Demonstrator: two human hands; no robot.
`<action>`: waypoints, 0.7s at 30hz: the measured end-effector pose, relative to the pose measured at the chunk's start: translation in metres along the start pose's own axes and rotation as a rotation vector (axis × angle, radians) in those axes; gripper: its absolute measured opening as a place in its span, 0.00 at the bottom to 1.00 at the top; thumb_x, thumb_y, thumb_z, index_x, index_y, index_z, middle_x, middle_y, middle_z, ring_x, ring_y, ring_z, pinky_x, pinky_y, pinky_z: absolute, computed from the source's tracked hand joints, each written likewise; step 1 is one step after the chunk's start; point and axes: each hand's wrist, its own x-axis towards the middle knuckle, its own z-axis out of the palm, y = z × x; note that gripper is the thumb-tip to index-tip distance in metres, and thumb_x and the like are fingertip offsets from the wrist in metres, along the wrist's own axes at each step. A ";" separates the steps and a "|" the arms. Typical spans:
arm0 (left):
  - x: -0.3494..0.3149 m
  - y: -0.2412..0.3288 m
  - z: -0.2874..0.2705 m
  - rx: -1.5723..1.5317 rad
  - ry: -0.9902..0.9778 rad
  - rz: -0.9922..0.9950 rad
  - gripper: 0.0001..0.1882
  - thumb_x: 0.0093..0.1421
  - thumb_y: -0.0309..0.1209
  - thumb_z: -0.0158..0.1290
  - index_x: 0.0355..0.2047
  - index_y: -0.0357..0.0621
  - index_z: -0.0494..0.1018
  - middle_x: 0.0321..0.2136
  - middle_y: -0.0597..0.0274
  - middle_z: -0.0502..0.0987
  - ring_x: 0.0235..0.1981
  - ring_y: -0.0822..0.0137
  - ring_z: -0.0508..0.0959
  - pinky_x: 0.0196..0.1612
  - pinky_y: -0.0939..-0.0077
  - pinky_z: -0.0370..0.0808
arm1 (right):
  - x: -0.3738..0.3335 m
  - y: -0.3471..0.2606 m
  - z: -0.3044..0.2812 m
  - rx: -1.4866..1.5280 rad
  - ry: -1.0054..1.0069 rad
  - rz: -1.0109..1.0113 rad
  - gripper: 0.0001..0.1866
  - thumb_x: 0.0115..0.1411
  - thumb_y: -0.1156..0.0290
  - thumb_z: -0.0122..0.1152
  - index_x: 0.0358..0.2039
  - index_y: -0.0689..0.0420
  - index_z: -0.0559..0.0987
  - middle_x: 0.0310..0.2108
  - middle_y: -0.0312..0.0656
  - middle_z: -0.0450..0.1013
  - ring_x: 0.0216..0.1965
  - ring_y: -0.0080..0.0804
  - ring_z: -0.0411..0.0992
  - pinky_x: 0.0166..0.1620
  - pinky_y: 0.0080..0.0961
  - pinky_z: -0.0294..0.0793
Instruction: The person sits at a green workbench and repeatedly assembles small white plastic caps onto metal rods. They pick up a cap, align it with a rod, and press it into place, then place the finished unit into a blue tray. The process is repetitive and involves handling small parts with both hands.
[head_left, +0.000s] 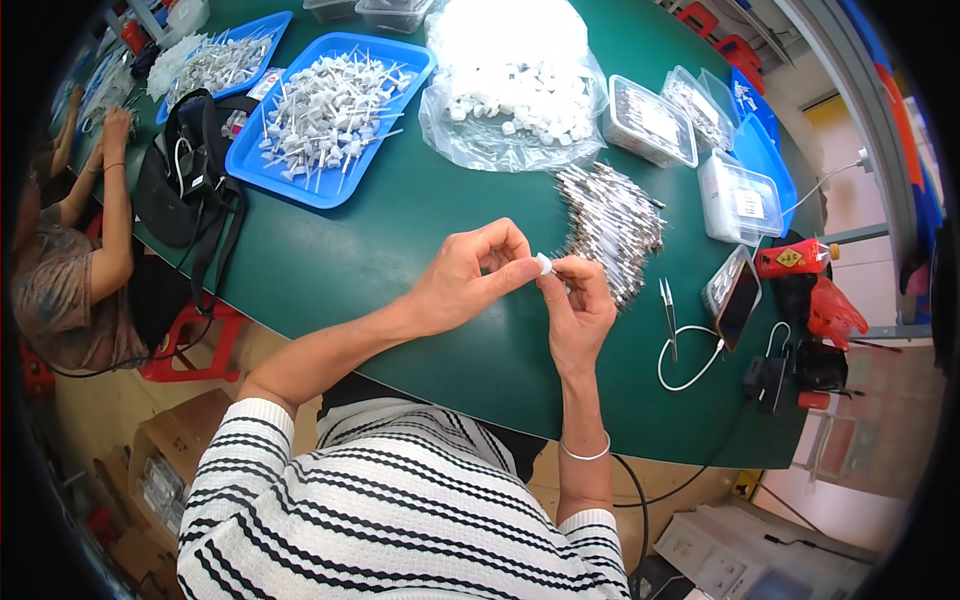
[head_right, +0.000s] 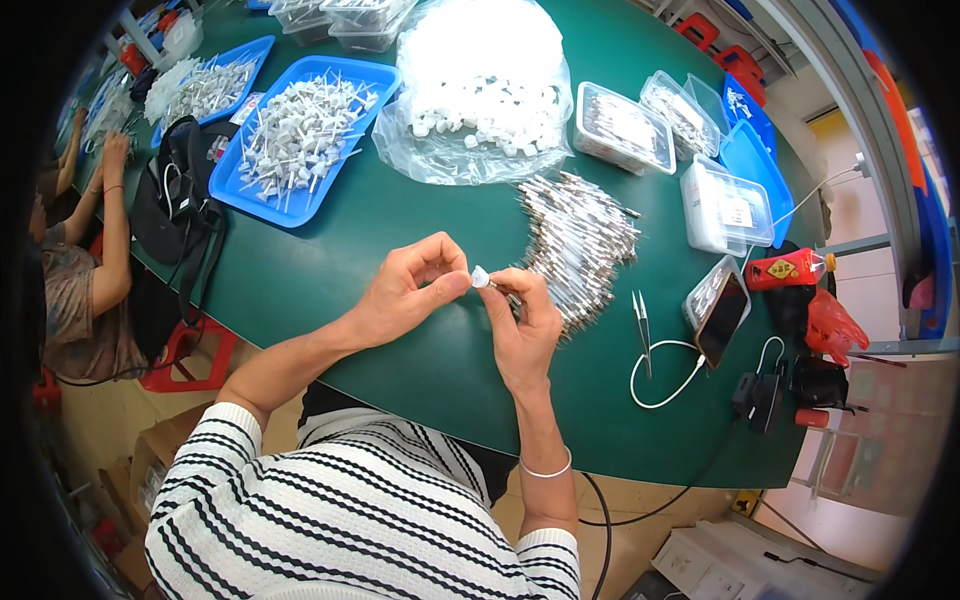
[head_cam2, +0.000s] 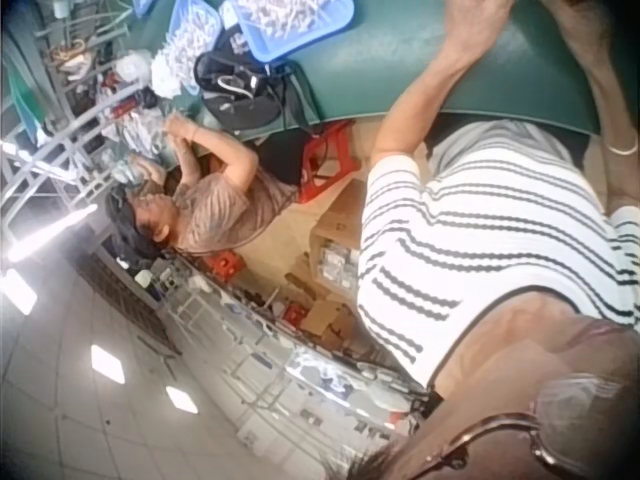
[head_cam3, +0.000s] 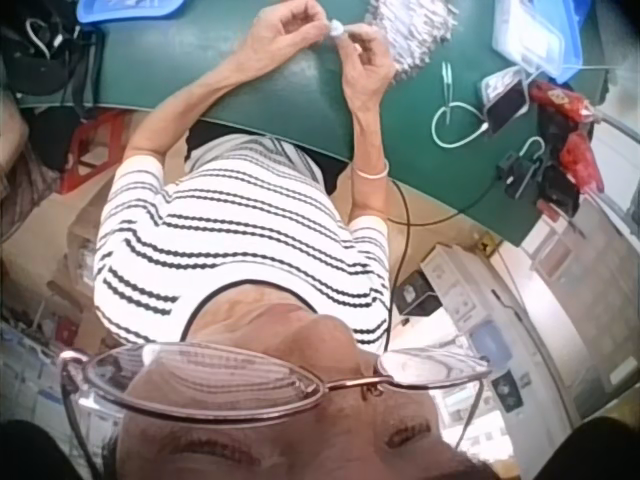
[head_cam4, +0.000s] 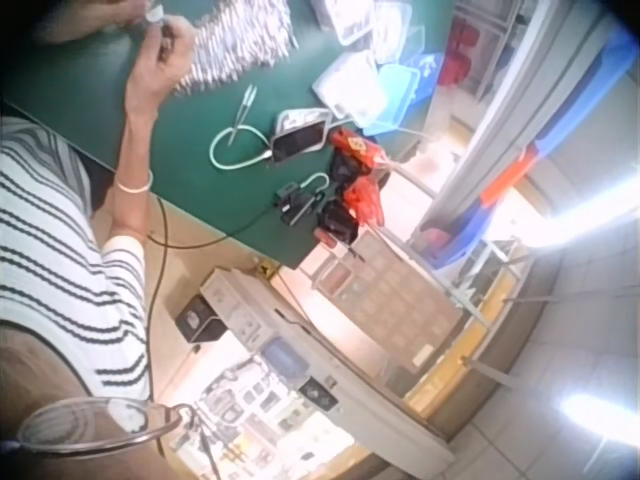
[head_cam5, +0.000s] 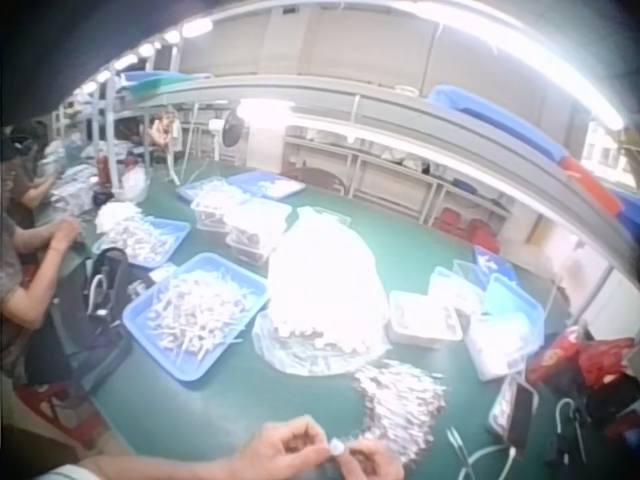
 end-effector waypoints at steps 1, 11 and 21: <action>0.000 0.001 0.001 0.060 0.020 0.031 0.09 0.63 0.30 0.52 0.31 0.36 0.69 0.29 0.68 0.71 0.29 0.81 0.69 0.32 0.85 0.69 | 0.000 0.000 0.001 -0.005 0.004 -0.007 0.07 0.57 0.79 0.62 0.36 0.62 0.75 0.30 0.36 0.72 0.32 0.22 0.71 0.38 0.19 0.70; 0.005 -0.004 -0.002 0.136 0.102 0.018 0.08 0.60 0.29 0.54 0.28 0.35 0.72 0.24 0.69 0.72 0.23 0.82 0.67 0.25 0.85 0.66 | -0.001 0.002 0.004 -0.107 0.011 -0.060 0.07 0.56 0.79 0.63 0.35 0.61 0.75 0.28 0.38 0.73 0.30 0.23 0.72 0.37 0.20 0.72; 0.004 0.005 -0.009 0.250 0.047 0.078 0.06 0.59 0.26 0.54 0.30 0.34 0.73 0.26 0.67 0.74 0.26 0.80 0.69 0.27 0.84 0.69 | -0.001 0.004 0.000 0.027 -0.027 0.026 0.07 0.58 0.80 0.60 0.37 0.62 0.74 0.31 0.37 0.73 0.33 0.21 0.72 0.39 0.18 0.71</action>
